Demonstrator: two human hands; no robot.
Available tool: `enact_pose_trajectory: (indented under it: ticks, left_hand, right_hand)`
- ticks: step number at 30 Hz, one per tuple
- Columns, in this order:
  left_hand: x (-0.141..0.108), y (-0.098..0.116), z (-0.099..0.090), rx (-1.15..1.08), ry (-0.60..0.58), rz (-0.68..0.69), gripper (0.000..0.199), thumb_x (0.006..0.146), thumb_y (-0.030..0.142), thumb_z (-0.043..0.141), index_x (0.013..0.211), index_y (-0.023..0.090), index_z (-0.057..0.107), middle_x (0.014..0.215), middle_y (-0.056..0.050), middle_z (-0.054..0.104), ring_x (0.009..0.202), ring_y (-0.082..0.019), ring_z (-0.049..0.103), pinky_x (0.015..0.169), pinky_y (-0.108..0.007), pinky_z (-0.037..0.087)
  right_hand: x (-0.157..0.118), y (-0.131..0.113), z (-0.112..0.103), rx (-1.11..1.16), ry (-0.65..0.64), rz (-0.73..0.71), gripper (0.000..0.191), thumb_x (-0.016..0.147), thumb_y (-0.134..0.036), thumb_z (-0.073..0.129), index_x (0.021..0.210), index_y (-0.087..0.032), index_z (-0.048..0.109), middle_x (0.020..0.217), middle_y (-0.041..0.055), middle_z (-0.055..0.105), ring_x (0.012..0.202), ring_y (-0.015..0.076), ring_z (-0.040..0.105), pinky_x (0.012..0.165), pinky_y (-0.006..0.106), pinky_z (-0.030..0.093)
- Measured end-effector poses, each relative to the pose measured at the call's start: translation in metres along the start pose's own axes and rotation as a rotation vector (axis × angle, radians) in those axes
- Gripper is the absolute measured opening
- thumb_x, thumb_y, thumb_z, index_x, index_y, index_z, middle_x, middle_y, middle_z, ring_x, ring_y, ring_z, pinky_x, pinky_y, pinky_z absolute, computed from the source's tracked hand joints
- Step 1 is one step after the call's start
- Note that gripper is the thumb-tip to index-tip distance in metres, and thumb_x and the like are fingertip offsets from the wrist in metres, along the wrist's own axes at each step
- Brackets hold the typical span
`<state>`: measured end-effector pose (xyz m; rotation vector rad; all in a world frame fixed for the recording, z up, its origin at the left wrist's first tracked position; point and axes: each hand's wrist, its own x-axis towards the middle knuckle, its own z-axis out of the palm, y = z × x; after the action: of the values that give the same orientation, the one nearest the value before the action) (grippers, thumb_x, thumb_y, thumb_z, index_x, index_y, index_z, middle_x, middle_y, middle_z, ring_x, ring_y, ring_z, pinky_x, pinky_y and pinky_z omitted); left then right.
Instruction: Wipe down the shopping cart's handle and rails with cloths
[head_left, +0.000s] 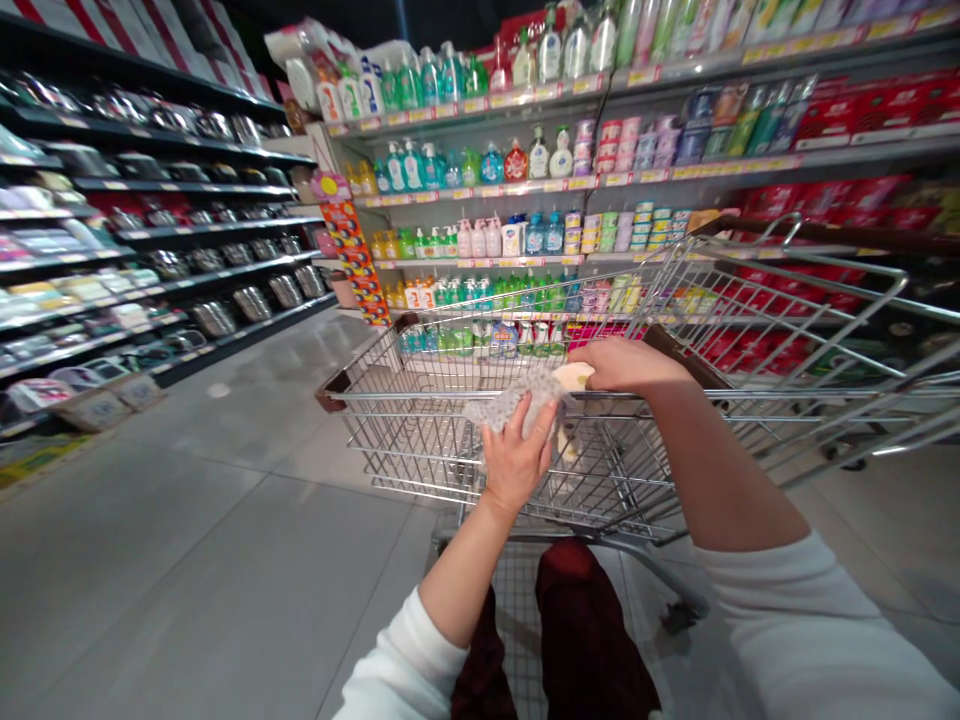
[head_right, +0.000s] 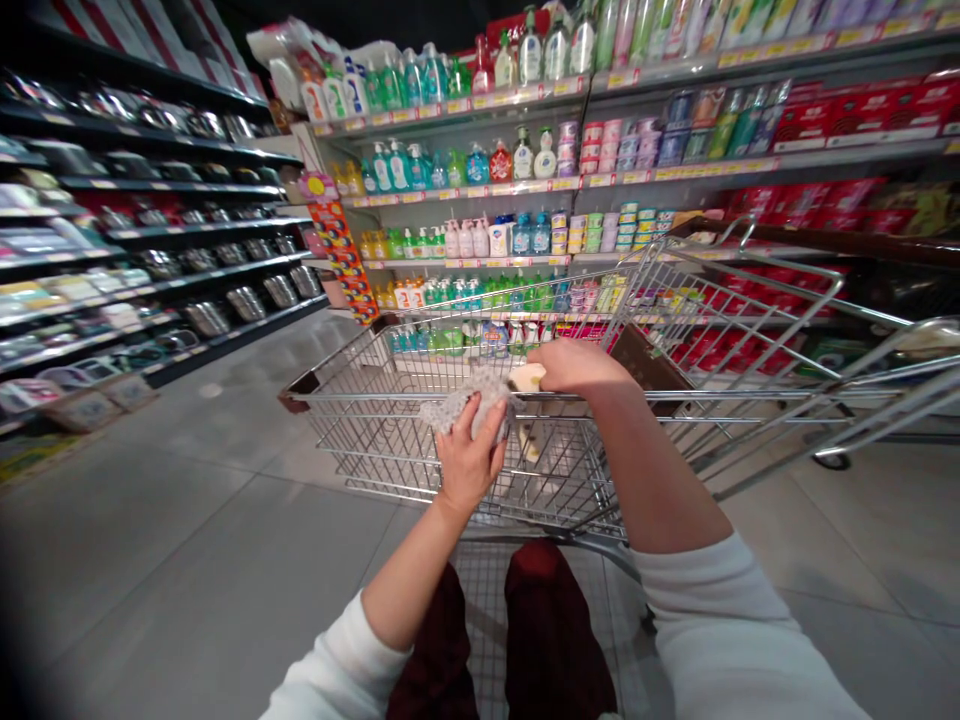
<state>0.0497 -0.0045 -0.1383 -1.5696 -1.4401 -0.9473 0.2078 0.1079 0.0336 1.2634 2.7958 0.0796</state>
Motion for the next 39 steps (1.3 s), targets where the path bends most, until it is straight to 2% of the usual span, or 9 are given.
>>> enact_pose_trajectory:
  ticks: [5, 11, 14, 19, 21, 25, 29, 34, 39]
  left_hand:
    - [-0.06, -0.008, 0.018, -0.018, -0.176, 0.042, 0.028, 0.088, 0.031, 0.07, 0.116, 0.034, 0.076, 0.121, -0.01, 0.067, 0.084, -0.02, 0.058, 0.089, -0.039, 0.044]
    - [-0.102, -0.016, 0.012, 0.008, -0.323, 0.049, 0.032, 0.08, 0.021, 0.075, 0.111, 0.029, 0.075, 0.114, -0.01, 0.068, 0.086, -0.022, 0.058, 0.076, -0.036, 0.048]
    - [-0.095, -0.016, 0.001, -0.073, -0.317, 0.013, 0.032, 0.08, 0.015, 0.071, 0.11, 0.027, 0.074, 0.11, -0.01, 0.067, 0.094, -0.024, 0.059, 0.078, -0.035, 0.05]
    - [-0.032, -0.008, -0.021, -0.275, 0.016, -0.021, 0.041, 0.089, 0.016, 0.058, 0.128, 0.025, 0.067, 0.126, -0.012, 0.061, 0.12, -0.025, 0.056, 0.1, -0.04, 0.049]
    - [-0.001, -0.002, -0.024, -0.269, 0.094, -0.006, 0.043, 0.092, 0.023, 0.058, 0.135, 0.024, 0.063, 0.138, -0.014, 0.057, 0.127, -0.027, 0.053, 0.107, -0.044, 0.044]
    - [0.031, 0.008, -0.013, -0.159, 0.027, 0.036, 0.049, 0.093, 0.031, 0.058, 0.142, 0.026, 0.058, 0.145, -0.014, 0.057, 0.135, -0.03, 0.05, 0.116, -0.051, 0.034]
    - [0.013, 0.01, 0.008, -0.095, 0.028, 0.125, 0.043, 0.095, 0.03, 0.058, 0.138, 0.028, 0.062, 0.136, -0.013, 0.064, 0.132, -0.027, 0.053, 0.12, -0.051, 0.027]
    - [-0.029, 0.004, 0.023, -0.124, -0.092, 0.182, 0.025, 0.093, 0.029, 0.064, 0.116, 0.032, 0.072, 0.126, -0.009, 0.069, 0.105, -0.023, 0.063, 0.111, -0.049, 0.037]
    - [-0.066, 0.002, 0.026, -0.074, -0.179, 0.162, 0.02, 0.087, 0.03, 0.073, 0.107, 0.03, 0.074, 0.115, -0.009, 0.071, 0.086, -0.02, 0.061, 0.099, -0.045, 0.043]
  right_hand:
    - [-0.001, -0.001, -0.002, 0.004, -0.007, 0.01, 0.033, 0.078, -0.017, 0.057, 0.105, -0.025, 0.073, 0.109, 0.0077, 0.075, 0.096, 0.0218, 0.065, 0.07, 0.031, 0.038]
    - [-0.001, 0.0, 0.0, 0.014, 0.001, -0.001, 0.03, 0.079, -0.017, 0.056, 0.103, -0.024, 0.073, 0.11, 0.0079, 0.075, 0.099, 0.0233, 0.066, 0.069, 0.031, 0.037]
    - [0.0, 0.002, 0.001, 0.025, 0.008, -0.013, 0.031, 0.079, -0.018, 0.056, 0.104, -0.025, 0.073, 0.112, 0.0078, 0.075, 0.102, 0.0234, 0.067, 0.072, 0.03, 0.04]
    - [0.003, 0.004, 0.003, 0.013, -0.005, -0.035, 0.032, 0.082, -0.023, 0.057, 0.108, -0.026, 0.074, 0.114, 0.0074, 0.075, 0.105, 0.0239, 0.067, 0.078, 0.031, 0.043]
    - [0.004, 0.004, 0.003, 0.016, -0.01, -0.032, 0.03, 0.084, -0.026, 0.059, 0.109, -0.026, 0.075, 0.115, 0.0076, 0.076, 0.106, 0.0237, 0.067, 0.08, 0.03, 0.043]
    - [0.001, 0.003, 0.002, 0.049, 0.01, -0.04, 0.024, 0.088, -0.033, 0.06, 0.107, -0.027, 0.075, 0.115, 0.0071, 0.076, 0.105, 0.023, 0.067, 0.08, 0.029, 0.043]
    - [-0.001, 0.001, 0.001, 0.034, 0.006, -0.009, 0.024, 0.087, -0.026, 0.056, 0.104, -0.026, 0.074, 0.112, 0.0074, 0.076, 0.101, 0.0221, 0.067, 0.075, 0.029, 0.042]
    - [0.0, 0.0, -0.001, 0.0, -0.004, -0.007, 0.032, 0.078, -0.018, 0.057, 0.105, -0.025, 0.073, 0.109, 0.0074, 0.075, 0.099, 0.0228, 0.067, 0.072, 0.031, 0.04]
    - [-0.001, -0.001, -0.002, 0.013, -0.007, 0.0, 0.034, 0.078, -0.017, 0.056, 0.106, -0.025, 0.074, 0.111, 0.0079, 0.075, 0.099, 0.0228, 0.066, 0.073, 0.031, 0.04]
